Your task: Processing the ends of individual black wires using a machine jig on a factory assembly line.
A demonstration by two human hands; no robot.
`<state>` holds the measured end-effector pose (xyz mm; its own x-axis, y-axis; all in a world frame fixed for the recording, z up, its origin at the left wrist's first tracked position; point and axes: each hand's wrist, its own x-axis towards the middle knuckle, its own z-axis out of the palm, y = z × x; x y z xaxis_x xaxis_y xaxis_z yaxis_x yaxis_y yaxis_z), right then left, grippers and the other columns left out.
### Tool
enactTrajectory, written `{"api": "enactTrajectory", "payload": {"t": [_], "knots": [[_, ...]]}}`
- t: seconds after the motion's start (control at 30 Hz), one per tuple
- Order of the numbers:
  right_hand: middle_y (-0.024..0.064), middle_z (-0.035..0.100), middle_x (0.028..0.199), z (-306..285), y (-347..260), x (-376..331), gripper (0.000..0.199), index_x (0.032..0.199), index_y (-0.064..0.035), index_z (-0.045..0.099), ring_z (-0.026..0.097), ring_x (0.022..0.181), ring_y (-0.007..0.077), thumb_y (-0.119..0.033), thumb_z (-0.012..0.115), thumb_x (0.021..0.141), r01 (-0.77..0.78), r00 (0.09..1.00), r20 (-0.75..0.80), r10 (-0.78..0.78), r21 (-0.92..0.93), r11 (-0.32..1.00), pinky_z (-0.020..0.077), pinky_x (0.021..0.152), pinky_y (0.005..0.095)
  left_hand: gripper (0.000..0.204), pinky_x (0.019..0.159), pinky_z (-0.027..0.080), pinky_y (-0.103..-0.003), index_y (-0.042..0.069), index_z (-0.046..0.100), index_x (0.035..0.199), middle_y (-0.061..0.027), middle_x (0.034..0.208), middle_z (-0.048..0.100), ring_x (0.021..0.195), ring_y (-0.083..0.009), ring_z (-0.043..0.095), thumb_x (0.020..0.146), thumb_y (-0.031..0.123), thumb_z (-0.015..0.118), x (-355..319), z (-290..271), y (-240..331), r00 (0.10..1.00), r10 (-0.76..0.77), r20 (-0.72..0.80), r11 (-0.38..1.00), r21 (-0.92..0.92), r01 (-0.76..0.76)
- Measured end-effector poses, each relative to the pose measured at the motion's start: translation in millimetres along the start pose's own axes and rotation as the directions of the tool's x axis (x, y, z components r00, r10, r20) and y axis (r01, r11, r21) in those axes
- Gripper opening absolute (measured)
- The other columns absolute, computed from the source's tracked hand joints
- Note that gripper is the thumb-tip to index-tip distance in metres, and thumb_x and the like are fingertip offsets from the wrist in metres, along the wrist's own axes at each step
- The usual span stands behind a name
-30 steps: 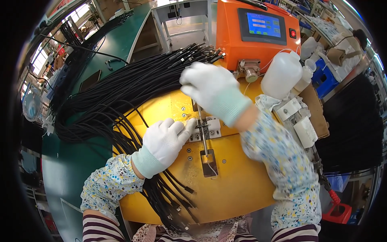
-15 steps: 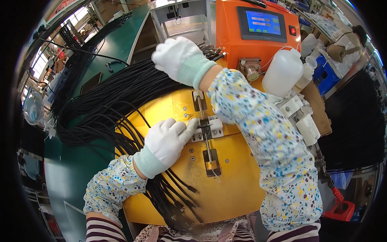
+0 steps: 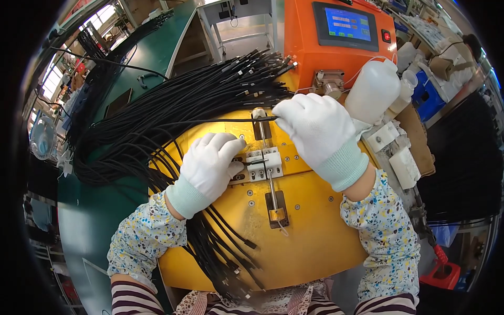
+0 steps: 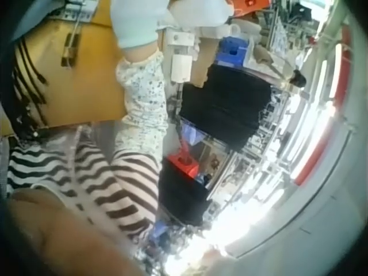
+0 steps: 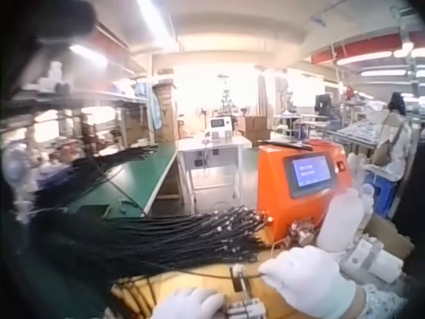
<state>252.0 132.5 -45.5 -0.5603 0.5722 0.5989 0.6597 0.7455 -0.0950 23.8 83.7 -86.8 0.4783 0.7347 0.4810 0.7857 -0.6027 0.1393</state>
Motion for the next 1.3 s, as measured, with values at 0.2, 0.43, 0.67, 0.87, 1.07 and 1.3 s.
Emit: {"api": "enactTrajectory", "payload": {"t": [0.2, 0.43, 0.67, 0.87, 1.07, 1.3], "knots": [[0.0096, 0.061, 0.079, 11.4, 2.4, -11.5, 0.008, 0.091, -0.0026, 0.064, 0.062, 0.074, 0.0249, -0.007, 0.063, 0.083, -0.201, 0.979, 0.018, 0.203, 0.237, 0.951, 0.0488, 0.067, 0.0337, 0.031, 0.084, 0.045, -0.038, 0.01, 0.062, 0.101, -0.0041, 0.097, 0.062, 0.094, -0.0259, 0.059, 0.072, 0.014, 0.072, 3.6, -16.8, 7.0, 0.961, 0.044, 0.274, 0.998, 0.03, -0.054], [0.0108, 0.062, 0.08, -7.7, -18.5, -21.4, 0.008, 0.09, 0.0004, 0.063, 0.063, 0.071, 0.02, -0.004, 0.059, 0.085, -0.427, 0.891, 0.39, 0.235, 0.539, 0.726, 0.0494, 0.065, 0.03, 0.027, 0.082, 0.048, -0.036, 0.011, 0.067, 0.101, -0.0067, 0.096, 0.066, 0.095, -0.0259, 0.062, 0.074, 0.01, 0.07, 16.3, -56.7, 34.8, 0.992, 0.127, 0.019, 0.982, -0.14, -0.124], [0.0125, 0.062, 0.081, 0.2, -20.9, -31.2, 0.009, 0.087, 0.0022, 0.062, 0.062, 0.071, 0.0207, -0.003, 0.055, 0.083, -0.373, 0.919, 0.351, 0.181, 0.62, 0.69, 0.0489, 0.065, 0.0304, 0.019, 0.072, 0.055, -0.034, 0.008, 0.067, 0.105, -0.0135, 0.091, 0.069, 0.082, -0.0293, 0.068, 0.086, 0.012, 0.065, -1.1, -12.0, 17.4, 0.972, -0.13, 0.196, 0.777, -0.589, 0.222], [0.0128, 0.058, 0.075, -11.6, -33.0, -22.8, 0.006, 0.083, -0.0021, 0.059, 0.057, 0.069, 0.0306, -0.006, 0.062, 0.078, -0.422, 0.889, 0.4, 0.222, 0.533, 0.733, 0.0447, 0.063, 0.0379, 0.022, 0.067, 0.054, -0.037, 0.006, 0.064, 0.108, -0.0133, 0.083, 0.068, 0.072, -0.0296, 0.067, 0.087, 0.013, 0.061, -1.6, -12.7, 21.4, 0.955, -0.134, 0.265, 0.753, -0.599, 0.272], [0.0103, 0.057, 0.076, 4.7, -23.3, -29.3, 0.008, 0.081, -0.0062, 0.059, 0.055, 0.076, 0.0314, -0.007, 0.065, 0.077, -0.022, 0.99, 0.138, -0.014, 0.254, 0.967, 0.042, 0.069, 0.0404, 0.032, 0.06, 0.051, -0.036, 0.005, 0.058, 0.111, -0.0049, 0.074, 0.057, 0.068, -0.0228, 0.06, 0.081, 0.015, 0.059, -4.4, -3.0, 26.0, 0.999, 0.042, -0.023, 0.998, -0.055, -0.043], [0.013, 0.06, 0.076, 12.3, 4.5, 5.6, 0.008, 0.082, -0.0023, 0.063, 0.059, 0.072, 0.0314, -0.009, 0.066, 0.08, -0.104, 0.983, 0.178, 0.036, 0.394, 0.913, 0.0477, 0.065, 0.0377, 0.046, 0.06, 0.048, -0.031, 0.004, 0.058, 0.123, -0.0008, 0.078, 0.054, 0.069, -0.0166, 0.056, 0.077, 0.013, 0.057, -6.9, -3.9, 20.1, 0.977, 0.157, 0.141, 0.964, 0.192, -0.183]]}}
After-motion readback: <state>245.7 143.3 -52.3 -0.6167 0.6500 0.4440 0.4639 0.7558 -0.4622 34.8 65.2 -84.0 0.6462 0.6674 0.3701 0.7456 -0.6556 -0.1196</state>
